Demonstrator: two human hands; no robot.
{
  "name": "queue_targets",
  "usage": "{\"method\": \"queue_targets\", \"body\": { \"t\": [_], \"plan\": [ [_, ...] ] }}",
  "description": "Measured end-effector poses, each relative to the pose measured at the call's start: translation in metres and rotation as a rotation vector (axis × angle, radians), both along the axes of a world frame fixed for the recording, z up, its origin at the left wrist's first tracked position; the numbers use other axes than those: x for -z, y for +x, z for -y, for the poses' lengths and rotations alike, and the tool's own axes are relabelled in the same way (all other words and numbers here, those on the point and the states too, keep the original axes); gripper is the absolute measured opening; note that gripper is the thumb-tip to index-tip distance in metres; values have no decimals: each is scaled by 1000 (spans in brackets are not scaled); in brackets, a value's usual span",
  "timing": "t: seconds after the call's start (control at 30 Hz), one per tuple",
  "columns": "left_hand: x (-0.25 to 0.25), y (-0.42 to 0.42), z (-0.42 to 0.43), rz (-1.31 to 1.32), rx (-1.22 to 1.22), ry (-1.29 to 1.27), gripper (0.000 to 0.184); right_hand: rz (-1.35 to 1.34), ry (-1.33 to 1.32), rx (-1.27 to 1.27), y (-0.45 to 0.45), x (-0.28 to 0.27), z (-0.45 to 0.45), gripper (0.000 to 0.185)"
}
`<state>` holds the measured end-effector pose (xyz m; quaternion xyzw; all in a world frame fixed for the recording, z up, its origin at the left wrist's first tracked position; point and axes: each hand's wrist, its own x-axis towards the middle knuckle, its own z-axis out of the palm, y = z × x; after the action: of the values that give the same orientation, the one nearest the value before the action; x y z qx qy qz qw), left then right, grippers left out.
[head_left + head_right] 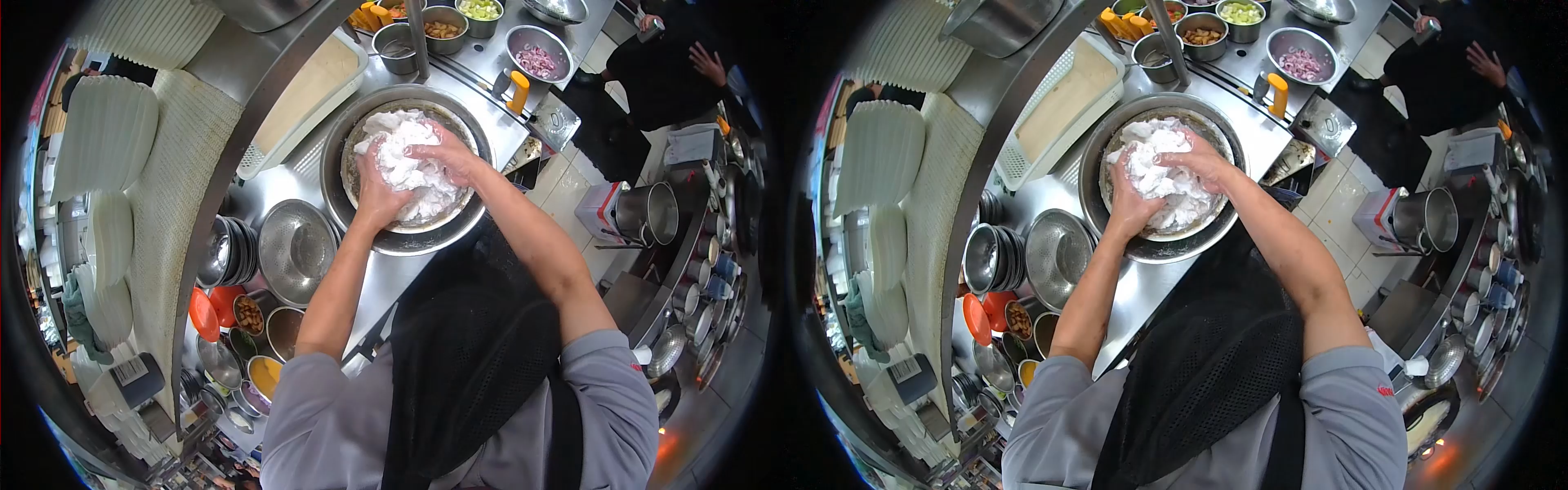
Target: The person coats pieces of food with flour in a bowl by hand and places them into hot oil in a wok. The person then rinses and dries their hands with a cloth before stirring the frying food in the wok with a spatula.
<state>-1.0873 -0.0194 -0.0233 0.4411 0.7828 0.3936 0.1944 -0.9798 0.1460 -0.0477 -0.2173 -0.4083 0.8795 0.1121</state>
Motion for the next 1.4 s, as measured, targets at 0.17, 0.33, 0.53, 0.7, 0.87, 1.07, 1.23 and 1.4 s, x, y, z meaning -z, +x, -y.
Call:
{"method": "queue_targets", "body": {
  "t": [0.17, 0.33, 0.53, 0.7, 0.87, 1.07, 1.23, 1.4],
  "plan": [
    [1, -2, 15, -364, 51, 135, 106, -90, 97, 25, -3, -16, -3, 67],
    [-6, 6, 31, -282, 354, -175, 64, 253, 963, -220, 7, -6, -35, 56],
    [22, -8, 34, 14, -3, -34, 89, 514, 1191, -140, 20, -6, -21, 74],
    [13, 9, -6, -84, -20, -293, 115, 602, 1202, -191, 0, -3, 11, 97],
    [22, -6, -16, -76, 44, -18, 62, 261, 1132, -104, 4, 3, -20, 62],
    [19, -41, 0, 108, 23, 84, 22, 262, 1049, -78, 18, -2, -47, 37],
    [25, -38, 11, -63, 50, -34, 35, 367, 1214, -239, 28, -20, -46, 36],
    [37, -14, -8, -170, -34, 15, 40, 502, 1229, 15, 21, -28, -35, 32]
  ]
}}
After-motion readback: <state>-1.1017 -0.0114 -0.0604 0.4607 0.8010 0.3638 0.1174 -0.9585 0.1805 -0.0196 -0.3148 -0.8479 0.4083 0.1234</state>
